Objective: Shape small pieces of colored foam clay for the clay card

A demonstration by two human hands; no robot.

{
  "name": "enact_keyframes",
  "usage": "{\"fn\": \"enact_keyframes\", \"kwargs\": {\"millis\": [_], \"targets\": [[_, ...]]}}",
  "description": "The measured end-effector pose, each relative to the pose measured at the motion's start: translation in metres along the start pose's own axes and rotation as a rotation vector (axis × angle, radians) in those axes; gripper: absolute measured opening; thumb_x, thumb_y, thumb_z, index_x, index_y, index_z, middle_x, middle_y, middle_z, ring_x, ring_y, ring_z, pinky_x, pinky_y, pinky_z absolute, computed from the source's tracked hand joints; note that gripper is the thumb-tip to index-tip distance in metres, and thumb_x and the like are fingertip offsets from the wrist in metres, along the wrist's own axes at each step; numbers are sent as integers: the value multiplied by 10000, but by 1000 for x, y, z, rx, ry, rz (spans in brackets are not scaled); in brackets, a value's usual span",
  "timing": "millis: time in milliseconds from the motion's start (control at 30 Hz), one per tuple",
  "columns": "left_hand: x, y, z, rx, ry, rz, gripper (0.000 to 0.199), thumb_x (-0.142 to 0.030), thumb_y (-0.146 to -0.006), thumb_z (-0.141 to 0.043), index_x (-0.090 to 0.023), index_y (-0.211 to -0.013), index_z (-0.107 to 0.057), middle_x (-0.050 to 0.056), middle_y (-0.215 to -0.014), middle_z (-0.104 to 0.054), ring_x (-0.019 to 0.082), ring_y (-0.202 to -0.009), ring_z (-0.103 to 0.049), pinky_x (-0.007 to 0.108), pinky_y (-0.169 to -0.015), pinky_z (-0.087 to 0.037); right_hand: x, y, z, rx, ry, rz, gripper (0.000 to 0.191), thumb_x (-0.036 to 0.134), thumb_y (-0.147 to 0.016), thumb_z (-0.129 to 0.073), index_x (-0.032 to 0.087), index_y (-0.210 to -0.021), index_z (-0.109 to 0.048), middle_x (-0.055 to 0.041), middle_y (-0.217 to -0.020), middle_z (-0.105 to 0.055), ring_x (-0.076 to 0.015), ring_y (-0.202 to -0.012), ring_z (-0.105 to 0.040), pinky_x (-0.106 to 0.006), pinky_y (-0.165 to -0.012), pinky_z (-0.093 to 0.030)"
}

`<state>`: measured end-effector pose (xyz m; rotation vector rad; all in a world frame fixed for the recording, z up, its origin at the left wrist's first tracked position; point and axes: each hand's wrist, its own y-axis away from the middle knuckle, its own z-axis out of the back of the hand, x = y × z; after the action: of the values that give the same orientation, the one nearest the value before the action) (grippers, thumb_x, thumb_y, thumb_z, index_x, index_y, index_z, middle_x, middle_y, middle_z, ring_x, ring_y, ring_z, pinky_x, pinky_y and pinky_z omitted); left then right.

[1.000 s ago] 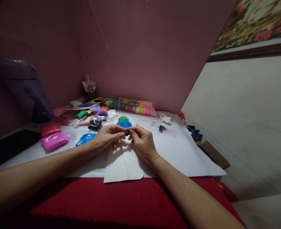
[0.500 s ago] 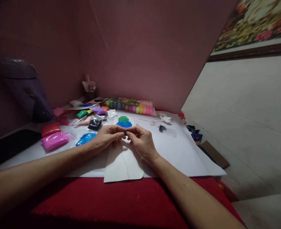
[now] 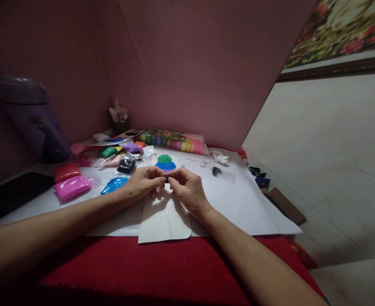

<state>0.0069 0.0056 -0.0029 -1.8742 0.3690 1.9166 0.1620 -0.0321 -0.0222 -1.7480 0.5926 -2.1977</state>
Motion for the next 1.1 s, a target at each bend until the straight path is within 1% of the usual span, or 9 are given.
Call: {"fn": "enact_keyframes", "kwargs": {"millis": [133, 267, 367, 433, 533, 633, 867, 1000, 1100], "targets": [[-1, 0, -3, -51, 36, 16, 96, -126, -729, -626, -137, -669, -552, -41, -488, -564, 60, -346, -481, 168, -360, -377, 3, -1, -1, -40, -67, -38, 86, 248, -749, -665, 172, -786, -681, 29, -590, -596, -100, -494, -524, -234, -474, -468], [-1, -2, -2, -117, 62, 26, 100, -130, -735, -605, -132, -646, -559, -26, -498, -567, 59, -345, -470, 172, -348, -372, 5, -4, -1, -125, -117, -94, 84, 243, -697, -680, 172, -712, -638, 41, -546, -574, -96, -445, -516, -232, -436, -467], [3, -4, 2, -157, 90, 19, 85, -148, -721, -624, -131, -653, -575, -20, -514, -581, 55, -340, -459, 171, -339, -354, 3, -5, 1, -180, -122, -131, 115, 260, -690, -690, 168, -735, -638, 38, -536, -575, -102, -445, -524, -234, -433, -475], [5, -4, 4, -146, 108, 0, 96, -175, -728, -633, -128, -660, -584, -23, -505, -572, 54, -334, -449, 173, -336, -342, 1, -6, 1, -191, -127, -152, 160, 291, -696, -704, 163, -772, -644, 32, -554, -583, -106, -453, -535, -234, -424, -481], [4, -3, 5, -112, 159, -10, 93, -196, -733, -652, -108, -737, -623, -12, -559, -601, 54, -365, -465, 173, -352, -358, -2, -6, 3, -170, -139, -190, 231, 356, -706, -717, 162, -806, -640, 29, -566, -581, -117, -444, -540, -228, -360, -462], [2, 0, 4, -72, 210, 5, 169, -191, -721, -684, -87, -851, -655, 14, -651, -642, 61, -440, -510, 175, -392, -400, -4, -6, 3, -154, -135, -194, 240, 374, -727, -709, 160, -810, -640, 32, -563, -575, -115, -430, -535, -218, -331, -443], [2, 0, 2, -1, 132, 10, 234, -183, -724, -697, -63, -922, -666, 22, -655, -645, 74, -448, -512, 197, -406, -411, -2, -5, 3, -75, -88, -92, 150, 298, -779, -683, 153, -815, -694, 23, -559, -606, -99, -453, -547, -221, -434, -469], [1, 1, 2, 38, 85, 5, 200, -176, -741, -672, -64, -906, -686, 20, -643, -648, 68, -434, -494, 197, -413, -402, -2, -4, 3, -7, -126, -73, 187, 335, -799, -677, 160, -854, -715, -7, -628, -653, -119, -535, -589, -238, -485, -490], [-1, 2, 3, 46, 53, -18, 180, -202, -752, -668, -70, -872, -693, 18, -634, -647, 64, -433, -489, 190, -418, -396, -4, -3, 2, 36, -173, -90, 219, 332, -750, -739, 168, -894, -719, -22, -696, -685, -137, -615, -616, -239, -507, -492]]}}
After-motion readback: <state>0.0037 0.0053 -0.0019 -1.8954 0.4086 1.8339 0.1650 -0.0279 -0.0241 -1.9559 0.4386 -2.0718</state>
